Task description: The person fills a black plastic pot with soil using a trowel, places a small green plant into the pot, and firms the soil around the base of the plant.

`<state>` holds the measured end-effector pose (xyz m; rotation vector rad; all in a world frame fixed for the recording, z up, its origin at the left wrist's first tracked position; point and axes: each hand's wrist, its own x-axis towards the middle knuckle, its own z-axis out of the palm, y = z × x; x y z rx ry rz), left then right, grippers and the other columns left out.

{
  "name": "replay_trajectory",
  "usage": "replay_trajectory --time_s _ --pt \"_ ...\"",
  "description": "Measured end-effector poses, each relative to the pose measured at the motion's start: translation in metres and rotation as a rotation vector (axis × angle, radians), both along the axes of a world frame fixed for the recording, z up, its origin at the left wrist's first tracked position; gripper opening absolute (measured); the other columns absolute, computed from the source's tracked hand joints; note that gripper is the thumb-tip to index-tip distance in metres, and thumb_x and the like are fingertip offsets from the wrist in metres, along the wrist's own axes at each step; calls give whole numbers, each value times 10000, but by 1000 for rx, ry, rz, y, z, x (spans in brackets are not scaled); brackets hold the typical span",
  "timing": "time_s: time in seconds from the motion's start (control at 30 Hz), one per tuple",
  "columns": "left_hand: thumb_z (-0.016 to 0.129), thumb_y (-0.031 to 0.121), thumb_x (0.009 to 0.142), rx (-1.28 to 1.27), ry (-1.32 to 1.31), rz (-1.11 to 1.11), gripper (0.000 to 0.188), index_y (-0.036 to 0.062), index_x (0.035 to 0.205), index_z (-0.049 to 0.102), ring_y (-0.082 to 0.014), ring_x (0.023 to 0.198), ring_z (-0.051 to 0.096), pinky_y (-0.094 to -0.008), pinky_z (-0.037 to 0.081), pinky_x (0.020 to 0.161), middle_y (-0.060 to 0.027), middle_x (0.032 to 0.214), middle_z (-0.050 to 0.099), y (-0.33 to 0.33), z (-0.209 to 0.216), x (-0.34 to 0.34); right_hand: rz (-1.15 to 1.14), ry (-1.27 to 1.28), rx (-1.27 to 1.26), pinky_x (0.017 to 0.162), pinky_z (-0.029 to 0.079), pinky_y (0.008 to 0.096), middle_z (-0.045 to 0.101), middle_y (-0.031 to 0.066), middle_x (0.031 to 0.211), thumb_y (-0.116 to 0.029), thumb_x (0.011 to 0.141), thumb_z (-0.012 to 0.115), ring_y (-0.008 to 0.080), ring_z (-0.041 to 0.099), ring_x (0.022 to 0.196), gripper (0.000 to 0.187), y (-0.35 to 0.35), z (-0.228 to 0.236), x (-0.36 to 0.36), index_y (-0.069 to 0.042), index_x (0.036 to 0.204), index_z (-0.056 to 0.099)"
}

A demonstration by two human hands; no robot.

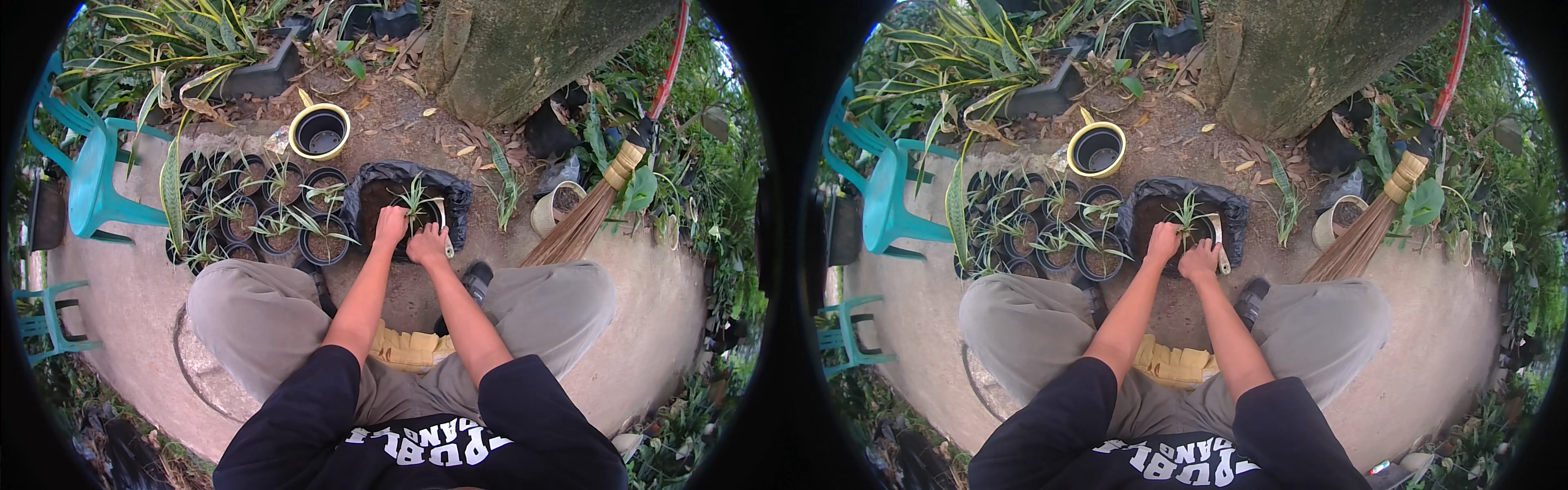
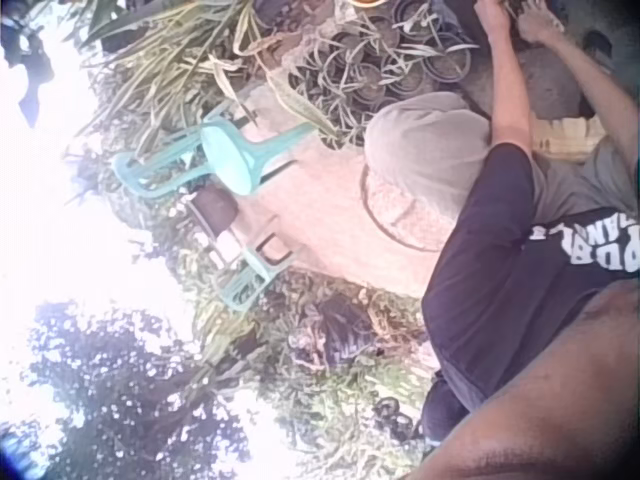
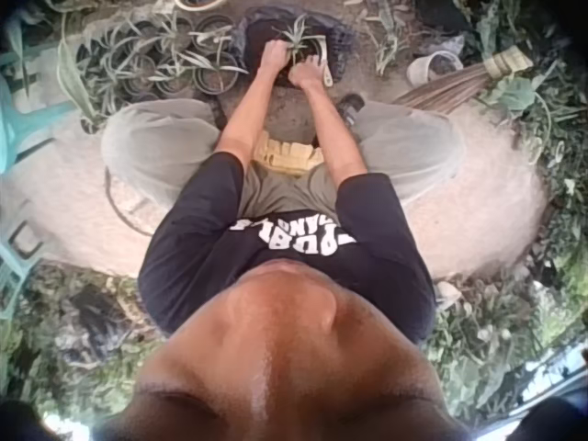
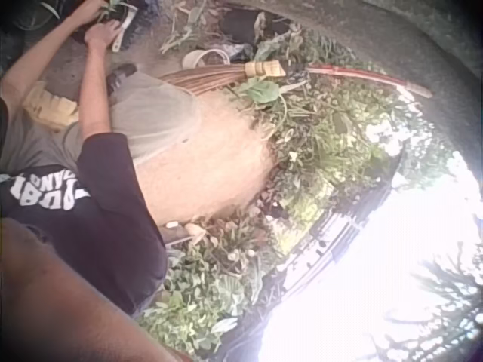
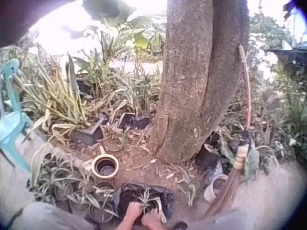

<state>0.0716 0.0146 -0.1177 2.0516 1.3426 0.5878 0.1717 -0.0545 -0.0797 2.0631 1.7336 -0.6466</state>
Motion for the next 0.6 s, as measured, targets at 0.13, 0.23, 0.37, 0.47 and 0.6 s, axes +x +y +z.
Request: replay_trajectory --time_s 0.13,0.23,0.37,0.47,0.6 --pt "700 152 795 3 -7 -2 149 28 871 734 -414 784 639 -473 510 737 -238 785 650 1 -2 -1 -52 -3 136 1145 81 563 476 149 1355 -362 917 447 295 336 1313 535 -3 -8 -9 26 1260 585" --pt "697 146 789 -4 -18 2 147 29 870 734 -414 779 640 -474 510 736 -243 779 647 0 -1 0 -59 26 164 1155 50 566 479 156 1348 -378 929 424 296 338 1315 558 -3 -19 -9 39 1271 570" --pt "677 124 787 6 5 -20 139 30 872 735 -414 773 642 -474 511 740 -245 773 646 0 -1 0 -57 26 171 1151 39 581 489 170 1324 -367 917 419 313 343 1309 534 -1 -28 -7 19 1241 595" --pt "661 113 790 -8 -14 -6 138 34 875 735 -413 777 643 -477 512 739 -244 779 647 -1 -3 -3 -53 32 124 1150 20 590 483 173 1324 -350 905 423 322 340 1310 495 6 -23 -8 -14 1198 639" --pt "662 106 788 3 18 -20 142 43 891 737 -408 784 645 -477 514 737 -237 797 653 0 -4 0 -78 46 3 1157 -10 585 446 175 1372 -351 912 404 325 300 1350 482 15 -17 -1 -50 1173 675"
